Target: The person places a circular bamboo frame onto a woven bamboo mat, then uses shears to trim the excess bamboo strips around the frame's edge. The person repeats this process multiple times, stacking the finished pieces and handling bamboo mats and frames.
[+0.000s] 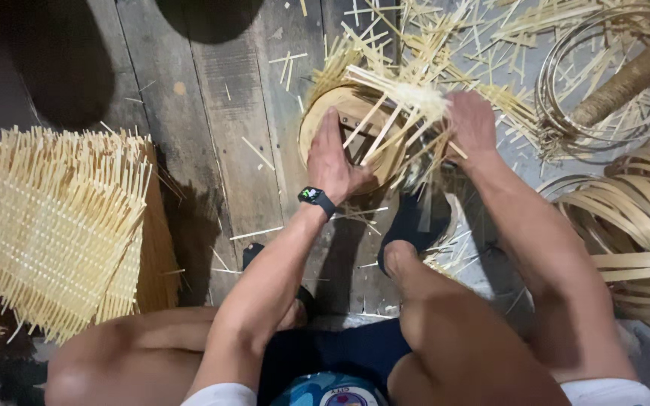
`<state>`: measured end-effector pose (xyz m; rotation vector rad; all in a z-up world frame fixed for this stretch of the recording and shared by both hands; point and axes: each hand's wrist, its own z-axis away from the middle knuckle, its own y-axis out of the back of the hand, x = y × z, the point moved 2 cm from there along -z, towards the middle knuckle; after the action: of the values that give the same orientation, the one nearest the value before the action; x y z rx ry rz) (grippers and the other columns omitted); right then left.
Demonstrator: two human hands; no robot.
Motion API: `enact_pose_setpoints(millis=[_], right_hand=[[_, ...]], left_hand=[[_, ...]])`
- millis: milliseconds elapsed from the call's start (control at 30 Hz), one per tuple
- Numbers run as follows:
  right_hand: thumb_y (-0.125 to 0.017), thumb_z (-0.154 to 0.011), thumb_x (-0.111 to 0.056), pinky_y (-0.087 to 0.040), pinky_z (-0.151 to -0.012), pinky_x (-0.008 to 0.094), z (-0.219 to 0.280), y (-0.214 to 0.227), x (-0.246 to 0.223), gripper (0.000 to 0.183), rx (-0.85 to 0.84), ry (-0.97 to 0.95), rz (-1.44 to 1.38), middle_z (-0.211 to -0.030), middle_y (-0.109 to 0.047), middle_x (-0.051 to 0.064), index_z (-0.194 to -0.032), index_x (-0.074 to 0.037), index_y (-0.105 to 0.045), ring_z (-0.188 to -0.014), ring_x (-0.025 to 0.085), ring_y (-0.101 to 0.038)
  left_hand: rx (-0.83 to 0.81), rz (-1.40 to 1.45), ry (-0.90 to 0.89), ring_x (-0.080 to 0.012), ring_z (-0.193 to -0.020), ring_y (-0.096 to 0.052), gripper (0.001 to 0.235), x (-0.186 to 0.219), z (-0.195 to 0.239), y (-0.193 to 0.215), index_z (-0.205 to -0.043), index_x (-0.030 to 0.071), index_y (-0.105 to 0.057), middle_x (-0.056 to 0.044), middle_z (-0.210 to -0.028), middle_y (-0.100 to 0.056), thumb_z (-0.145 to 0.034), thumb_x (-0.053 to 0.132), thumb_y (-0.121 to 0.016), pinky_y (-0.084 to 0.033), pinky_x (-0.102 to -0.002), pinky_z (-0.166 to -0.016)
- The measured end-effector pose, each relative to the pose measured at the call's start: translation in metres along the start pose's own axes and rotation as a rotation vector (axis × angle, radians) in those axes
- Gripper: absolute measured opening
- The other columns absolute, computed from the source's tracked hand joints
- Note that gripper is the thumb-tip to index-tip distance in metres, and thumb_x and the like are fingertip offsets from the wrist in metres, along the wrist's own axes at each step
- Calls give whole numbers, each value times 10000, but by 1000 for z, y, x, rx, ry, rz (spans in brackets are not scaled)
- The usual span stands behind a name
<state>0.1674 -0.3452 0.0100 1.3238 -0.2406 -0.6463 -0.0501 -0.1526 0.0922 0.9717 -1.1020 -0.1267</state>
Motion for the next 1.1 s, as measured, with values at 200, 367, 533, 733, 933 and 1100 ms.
enact_pose_setpoints(millis=[200, 367, 533, 733, 933, 1100], right_hand=[[-708, -863, -186, -526, -702, 493, 26, -15, 29, 171, 134, -22, -30, -935, -692, 150, -985, -69, -683, -892, 364, -680], [-734, -837, -234, -558, -823, 454, 14, -11, 15, 256, 144, -40, 45, -1008, -688, 157, -1014, -55, -687, -993, 346, -672], [-808, -758, -352, -542, -820, 498, 24, 30, 14, 459, -95, -101, -9, -1011, -687, 186, -1072, -40, -692, -963, 368, -676], [-773, -536, -279, -572, -833, 440, 3, 28, -12, 587, 63, 1, 176, -977, -694, 181, -1050, -8, -691, -935, 331, -689], [-760, -784, -298, -566, -805, 500, 18, 27, 8, 359, -160, -80, -13, -998, -675, 197, -1008, -22, -713, -933, 373, -676], [-754, -704, -304, -575, -769, 446, 2, 25, -11, 402, 239, 91, 200, -909, -665, 170, -962, 1, -705, -874, 326, -675]], left_hand=[[-204, -61, -101, -460, -1362, -463, 1216, -4, -17, 4, -1551, -22, -270, -268, -1519, -434, -523, 189, -883, -369, -518, -1138], [-381, -130, -174, -431, -1372, -474, 1197, -2, -26, 2, -1564, 78, -300, -194, -1555, -439, -529, 199, -890, -352, -525, -1143], [-309, -132, -42, -450, -1358, -443, 1114, 4, -26, -10, -1527, 151, -357, -139, -1525, -486, -596, 362, -931, -312, -586, -1102], [-278, -165, -127, -393, -1299, -513, 946, 17, -23, -27, -1487, 187, -500, -110, -1451, -572, -632, 402, -843, -330, -605, -1100], [-370, -242, -253, -291, -1282, -551, 865, 17, -24, -8, -1418, 192, -565, -49, -1385, -627, -605, 337, -820, -295, -606, -1082], [-514, -265, -427, -307, -1272, -531, 888, 24, -30, -7, -1378, 170, -591, -59, -1369, -621, -539, 346, -823, -244, -642, -1066]])
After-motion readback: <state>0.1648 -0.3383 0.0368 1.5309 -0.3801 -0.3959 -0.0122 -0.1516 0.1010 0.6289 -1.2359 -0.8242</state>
